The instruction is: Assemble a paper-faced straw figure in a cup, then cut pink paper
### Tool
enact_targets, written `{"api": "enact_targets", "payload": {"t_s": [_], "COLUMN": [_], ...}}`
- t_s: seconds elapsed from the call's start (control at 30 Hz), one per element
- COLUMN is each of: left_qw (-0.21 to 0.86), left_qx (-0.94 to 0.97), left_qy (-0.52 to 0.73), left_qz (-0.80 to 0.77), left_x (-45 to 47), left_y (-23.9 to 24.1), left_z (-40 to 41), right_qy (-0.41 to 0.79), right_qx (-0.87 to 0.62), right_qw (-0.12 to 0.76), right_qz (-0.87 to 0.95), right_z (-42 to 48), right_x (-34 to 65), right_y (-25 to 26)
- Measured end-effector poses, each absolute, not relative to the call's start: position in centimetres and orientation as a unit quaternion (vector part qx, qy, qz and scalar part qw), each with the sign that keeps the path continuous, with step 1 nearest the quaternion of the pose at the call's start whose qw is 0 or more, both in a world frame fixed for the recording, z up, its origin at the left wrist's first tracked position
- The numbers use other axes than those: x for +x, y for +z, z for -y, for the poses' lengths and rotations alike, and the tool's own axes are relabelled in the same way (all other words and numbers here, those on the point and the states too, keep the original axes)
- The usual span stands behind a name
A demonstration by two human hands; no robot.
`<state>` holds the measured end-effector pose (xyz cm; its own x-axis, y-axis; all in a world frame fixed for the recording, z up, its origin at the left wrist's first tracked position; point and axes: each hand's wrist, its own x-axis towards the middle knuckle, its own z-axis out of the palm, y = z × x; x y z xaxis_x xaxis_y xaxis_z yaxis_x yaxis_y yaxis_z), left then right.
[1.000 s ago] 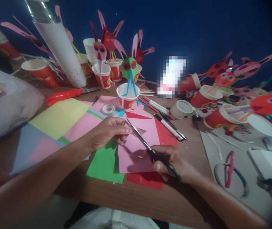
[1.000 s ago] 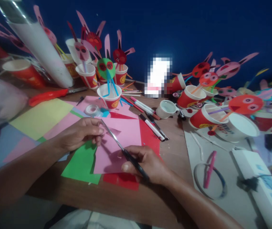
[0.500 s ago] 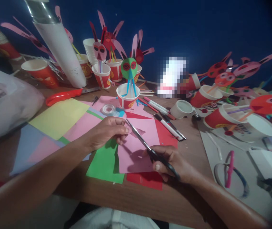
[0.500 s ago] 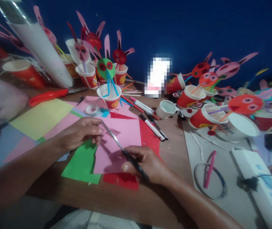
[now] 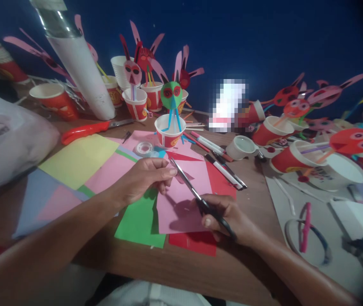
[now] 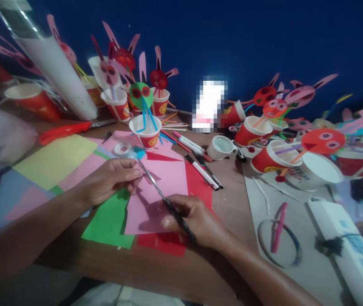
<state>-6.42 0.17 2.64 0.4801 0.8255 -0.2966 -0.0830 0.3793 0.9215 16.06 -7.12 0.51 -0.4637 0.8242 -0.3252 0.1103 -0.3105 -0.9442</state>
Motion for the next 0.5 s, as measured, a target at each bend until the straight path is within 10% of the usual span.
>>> {"api": "enact_targets", "payload": {"t_s": [0.5], "left_qw": [0.699], "left_qx": [0.462], "left_qy": [0.338], "left_qz": [-0.429], "left_x": [-6.37], "left_y": [2.60], "left_z": [-0.03], "right_qy": [0.685], "right_qx": [-0.432], "right_qw": [0.260], "right_qz": [0.525], "right_z": [7.21], "right_x": [16.18], "right_y": [0.26]}}
